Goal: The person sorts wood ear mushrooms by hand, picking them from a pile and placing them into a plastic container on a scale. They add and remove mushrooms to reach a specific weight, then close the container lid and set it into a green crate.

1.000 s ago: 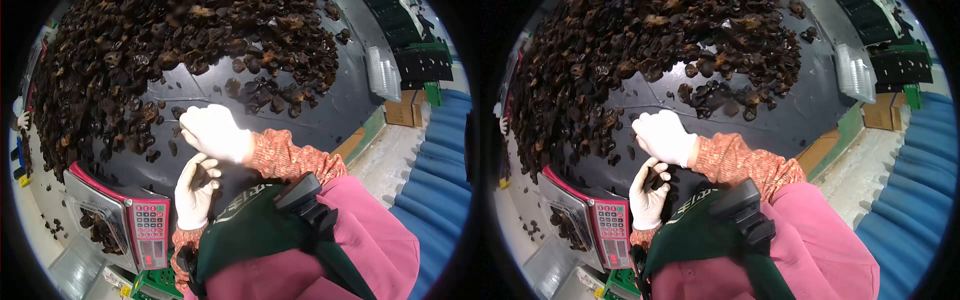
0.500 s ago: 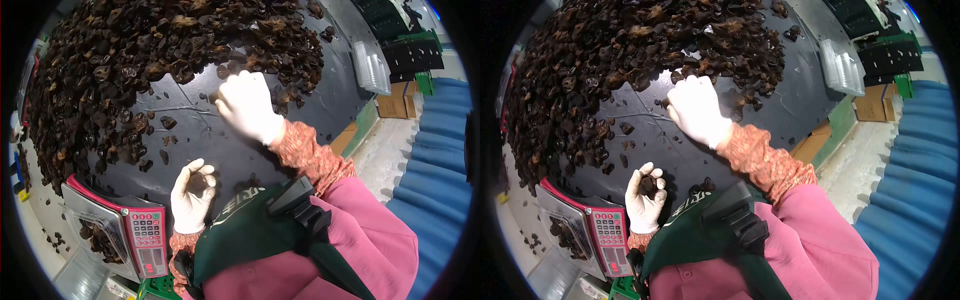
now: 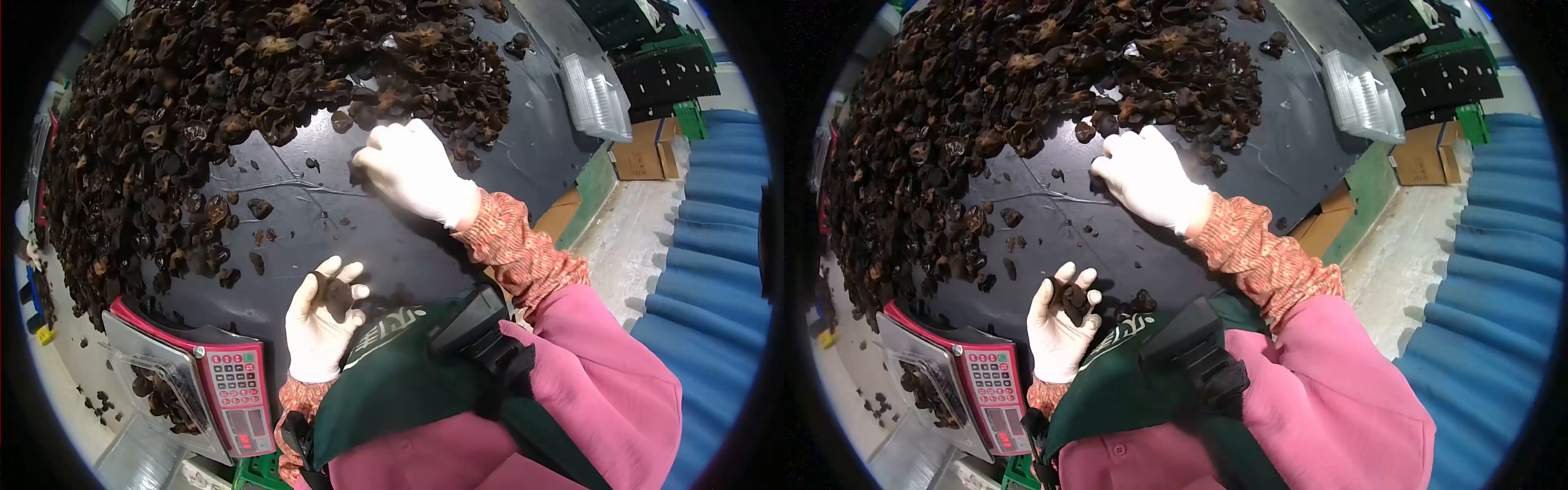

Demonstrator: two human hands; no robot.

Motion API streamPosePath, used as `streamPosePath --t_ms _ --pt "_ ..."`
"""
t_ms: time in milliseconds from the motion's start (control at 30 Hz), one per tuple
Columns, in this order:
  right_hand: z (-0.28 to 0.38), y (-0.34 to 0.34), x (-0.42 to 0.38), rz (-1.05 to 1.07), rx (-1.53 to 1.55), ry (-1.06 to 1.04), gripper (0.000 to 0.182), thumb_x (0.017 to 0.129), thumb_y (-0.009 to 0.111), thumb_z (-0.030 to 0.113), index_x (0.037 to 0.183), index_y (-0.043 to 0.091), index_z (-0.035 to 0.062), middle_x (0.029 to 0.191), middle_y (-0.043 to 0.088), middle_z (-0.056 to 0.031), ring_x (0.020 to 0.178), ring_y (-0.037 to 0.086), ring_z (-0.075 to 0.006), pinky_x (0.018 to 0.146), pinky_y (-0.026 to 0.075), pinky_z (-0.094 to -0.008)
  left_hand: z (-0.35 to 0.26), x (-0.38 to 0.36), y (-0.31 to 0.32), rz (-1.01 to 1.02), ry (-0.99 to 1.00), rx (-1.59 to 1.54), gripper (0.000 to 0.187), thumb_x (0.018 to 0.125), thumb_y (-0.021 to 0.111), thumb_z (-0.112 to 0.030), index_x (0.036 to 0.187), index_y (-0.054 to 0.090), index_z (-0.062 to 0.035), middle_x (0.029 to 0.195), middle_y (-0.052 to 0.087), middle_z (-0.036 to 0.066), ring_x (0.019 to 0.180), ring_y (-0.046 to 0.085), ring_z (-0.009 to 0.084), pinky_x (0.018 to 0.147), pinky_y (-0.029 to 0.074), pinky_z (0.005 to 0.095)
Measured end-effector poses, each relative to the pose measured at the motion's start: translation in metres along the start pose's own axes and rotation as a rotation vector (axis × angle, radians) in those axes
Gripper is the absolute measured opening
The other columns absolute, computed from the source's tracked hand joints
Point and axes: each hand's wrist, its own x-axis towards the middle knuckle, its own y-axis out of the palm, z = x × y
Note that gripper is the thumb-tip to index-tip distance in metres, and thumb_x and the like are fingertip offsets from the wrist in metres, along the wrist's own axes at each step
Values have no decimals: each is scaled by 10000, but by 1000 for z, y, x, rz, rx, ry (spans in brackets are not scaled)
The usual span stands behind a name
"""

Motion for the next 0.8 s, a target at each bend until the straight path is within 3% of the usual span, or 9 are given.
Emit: streamPosePath --t_ms 167,267,367,433,500,533,633,700,800 --pt "20 -13 -11 -134 198 85 173 768 693 110 932 686 166 834 606 -6 761 591 -228 716 419 -365 3 -2 19 -70 21 2 451 1040 509 -350 1395 568 -78 1373 599 206 1179 613 339 817 582 437" --pt "60 -36 -28 -4 448 65 188 775 698 148 963 706 137 911 686 -26 837 645 -224 763 449 -354 10 5 31 -130 49 -35 446 1025 531 -367 1360 609 -82 1383 600 176 1229 576 327 903 552 465" --pt "85 -47 -38 88 499 -20 188 784 716 174 964 714 120 897 693 -27 860 658 -212 795 462 -349 13 9 18 -13 8 -227 436 1015 540 -394 1303 661 -89 1371 620 131 1229 565 312 941 522 460" --pt "63 -61 -31 204 680 38 173 796 731 170 964 725 126 854 693 -24 820 657 -204 807 460 -336 15 8 18 -84 13 -88 407 1001 554 -425 1248 705 -138 1348 641 95 1158 596 279 791 532 398" --pt "37 -61 -34 -89 464 143 154 806 738 185 948 724 128 849 689 -19 785 645 -207 766 445 -332 13 5 9 13 -36 -75 392 993 564 -429 1242 709 -163 1336 648 94 1132 606 266 710 526 375" --pt "25 -57 -33 -73 354 188 161 811 740 196 956 724 129 847 686 -18 775 639 -208 750 434 -333 14 5 2 61 -28 -56 364 986 571 -400 1248 703 -183 1336 642 100 1110 615 258 639 508 347" --pt "8 -31 -37 -5 106 208 206 820 737 233 995 707 131 835 675 -28 751 631 -210 732 415 -349 16 5 -1 75 -26 -13 358 983 568 -364 1260 692 -174 1345 629 106 1100 616 263 644 510 333" --pt "17 -15 -35 119 -52 250 214 826 729 244 1004 697 131 828 668 -36 754 633 -210 742 415 -353 19 1 4 17 -9 15 421 959 574 -306 1354 609 -168 1356 611 120 1097 607 268 681 516 334" --pt "16 0 -37 52 -27 250 220 824 706 251 965 653 90 804 640 -54 768 636 -237 748 417 -391 18 -3 9 -78 17 138 556 920 584 -277 1456 495 -158 1379 575 137 1141 581 286 758 526 348"
